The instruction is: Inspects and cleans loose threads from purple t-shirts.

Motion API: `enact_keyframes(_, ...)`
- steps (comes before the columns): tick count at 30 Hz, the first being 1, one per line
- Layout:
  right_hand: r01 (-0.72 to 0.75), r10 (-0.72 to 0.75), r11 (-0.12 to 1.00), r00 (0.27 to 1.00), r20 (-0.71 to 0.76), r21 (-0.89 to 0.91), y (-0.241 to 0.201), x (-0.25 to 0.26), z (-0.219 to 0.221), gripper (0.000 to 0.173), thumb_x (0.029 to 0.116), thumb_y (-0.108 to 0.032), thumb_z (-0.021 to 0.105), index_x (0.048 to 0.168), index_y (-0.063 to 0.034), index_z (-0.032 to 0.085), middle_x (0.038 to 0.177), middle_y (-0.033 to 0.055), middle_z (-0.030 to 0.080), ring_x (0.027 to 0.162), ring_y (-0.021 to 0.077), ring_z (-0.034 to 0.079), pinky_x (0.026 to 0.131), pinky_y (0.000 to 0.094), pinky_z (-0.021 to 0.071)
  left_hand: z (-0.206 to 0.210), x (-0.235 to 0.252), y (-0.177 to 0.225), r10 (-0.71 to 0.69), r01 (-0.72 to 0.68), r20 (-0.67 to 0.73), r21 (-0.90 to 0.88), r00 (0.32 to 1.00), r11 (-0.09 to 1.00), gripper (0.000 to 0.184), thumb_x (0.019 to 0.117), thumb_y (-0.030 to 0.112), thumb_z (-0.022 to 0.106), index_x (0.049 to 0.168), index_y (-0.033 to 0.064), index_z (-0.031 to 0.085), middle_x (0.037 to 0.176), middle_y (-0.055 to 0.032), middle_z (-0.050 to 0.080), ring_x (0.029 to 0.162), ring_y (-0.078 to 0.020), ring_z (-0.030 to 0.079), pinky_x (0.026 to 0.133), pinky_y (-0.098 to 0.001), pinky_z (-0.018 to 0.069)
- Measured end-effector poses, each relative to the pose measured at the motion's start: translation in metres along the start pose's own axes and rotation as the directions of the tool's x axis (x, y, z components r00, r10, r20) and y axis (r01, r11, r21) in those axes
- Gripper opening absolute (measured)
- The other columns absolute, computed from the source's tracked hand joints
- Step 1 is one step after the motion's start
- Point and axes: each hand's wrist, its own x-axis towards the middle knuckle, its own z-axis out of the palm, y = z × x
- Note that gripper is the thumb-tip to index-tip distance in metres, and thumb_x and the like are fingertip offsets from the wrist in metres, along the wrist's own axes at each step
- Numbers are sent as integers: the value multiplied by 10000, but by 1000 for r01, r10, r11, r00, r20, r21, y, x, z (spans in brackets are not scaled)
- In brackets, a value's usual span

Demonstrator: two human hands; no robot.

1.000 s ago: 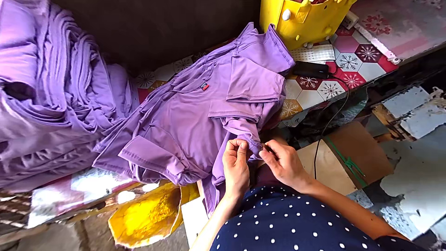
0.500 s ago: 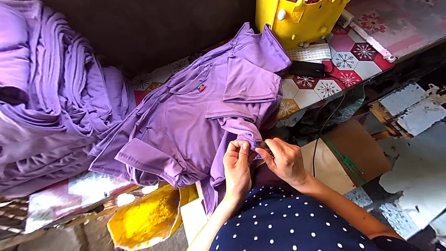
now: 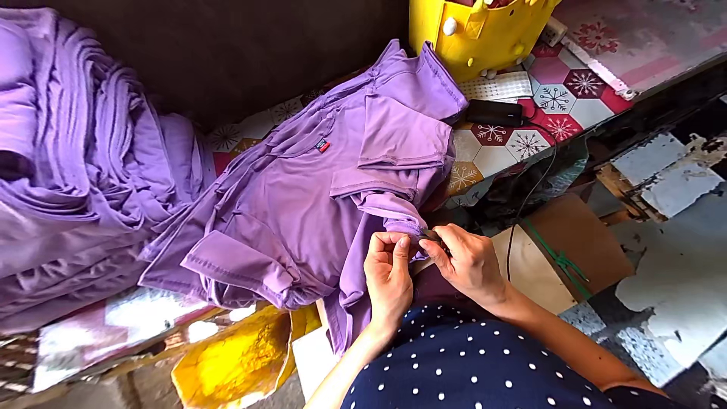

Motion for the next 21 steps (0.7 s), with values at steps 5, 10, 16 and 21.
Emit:
enact_keyframes(5,-18,18,999,1000,2,-49,-2,2,-4,414,1029,-352,579,838,-10,711,672,87,641,562,170,619,486,288,470,0,-1,-3,60,-62,22,99,998,993,132,984,-72,511,975,54,548,851,35,680,794,-71,701,795,-284,622)
enact_keyframes(10,-29,30,999,999,34,-17,-1,0,-6,384,1026,-299,587,768,-33,685,646,73,631,552,157,614,480,286,462,0,-1,-7,54,-58,32,131,998,990,120,982,-73,513,975,39,556,847,29,688,786,-73,705,788,-280,624)
enact_keyframes(16,-167,156,928,986,60,333,10,-8,9,474,903,-415,754,1060,30,712,951,116,718,803,106,682,702,248,578,1,1,-3,-72,72,-8,-6,997,997,134,1039,-31,412,1004,79,481,801,36,652,728,-60,676,724,-254,602)
enact_keyframes(21,33,-18,940,999,-46,341,10,-19,27,166,903,-136,713,946,24,704,887,133,730,757,131,698,647,231,567,-63,-5,15,-67,86,-121,152,990,985,146,1073,40,343,1070,85,482,948,-20,761,868,-186,764,814,-373,643)
